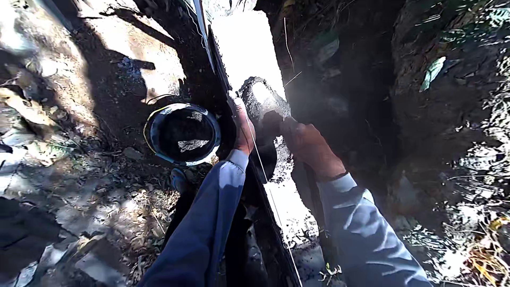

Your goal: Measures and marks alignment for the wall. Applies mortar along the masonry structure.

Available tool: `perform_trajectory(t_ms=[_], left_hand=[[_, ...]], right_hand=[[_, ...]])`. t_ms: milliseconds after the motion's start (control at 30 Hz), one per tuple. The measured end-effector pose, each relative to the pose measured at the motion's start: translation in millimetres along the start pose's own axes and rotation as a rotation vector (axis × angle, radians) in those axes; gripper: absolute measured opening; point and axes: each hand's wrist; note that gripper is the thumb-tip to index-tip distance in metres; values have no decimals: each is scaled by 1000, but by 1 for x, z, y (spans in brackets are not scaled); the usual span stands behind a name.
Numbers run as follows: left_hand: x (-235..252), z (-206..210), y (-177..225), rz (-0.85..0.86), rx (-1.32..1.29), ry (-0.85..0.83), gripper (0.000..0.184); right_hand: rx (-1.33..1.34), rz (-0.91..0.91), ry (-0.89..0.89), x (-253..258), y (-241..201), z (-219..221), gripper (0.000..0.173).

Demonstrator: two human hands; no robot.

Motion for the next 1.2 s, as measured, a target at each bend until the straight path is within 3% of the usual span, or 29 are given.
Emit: perform_trajectory(t_ms=[133, 233, 367, 433, 533, 633, 700, 767, 867, 933, 1067, 1133, 1200], left_hand=[[2, 0, -11, 109, -31, -14, 73], [-5, 7, -8, 111, -23, 31, 70], [-14, -3, -12, 108, -19, 4, 70], [-21, -26, -21, 162, 3, -64, 77], [-25, -76, -44, 109, 100, -3, 76], [-13, -149, -82, -55, 329, 186, 63], [5, -209, -103, -112, 537, 262, 63], [27, -263, -124, -175, 678, 323, 69], [69, -327, -154, -293, 700, 346, 77], [104, -359, -174, -317, 638, 237, 76], [144, -385, -190, -381, 515, -48, 58], [166, -383, -200, -358, 410, -48, 50], [182, -384, -198, -330, 346, -87, 41]], right_hand=[[-144, -39, 50, -14, 6, -21, 39], [-108, -12, 7, -31, 17, -7, 39], [-26, 89, 152, -75, 36, -8, 41], [149, 136, 241, -104, 37, -10, 50], [508, -28, 368, -155, 11, -5, 48], [784, -175, 193, -175, -41, 22, 45], [742, -194, 96, -159, -79, 69, 42], [461, -133, 60, -121, -112, 128, 47], [82, 107, -308, -21, -161, 188, 55], [-82, 144, -347, 59, -185, 225, 48], [-303, 0, -228, 176, -249, 291, 40], [-280, -106, -259, 192, -280, 331, 22], [-253, -123, -307, 174, -287, 363, 18]])
Point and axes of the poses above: each hand's wrist, its own x-axis towards the middle knuckle, its own z-axis out of the palm, y = z × x, and after that the axes turned 3 degrees about y, right-handed
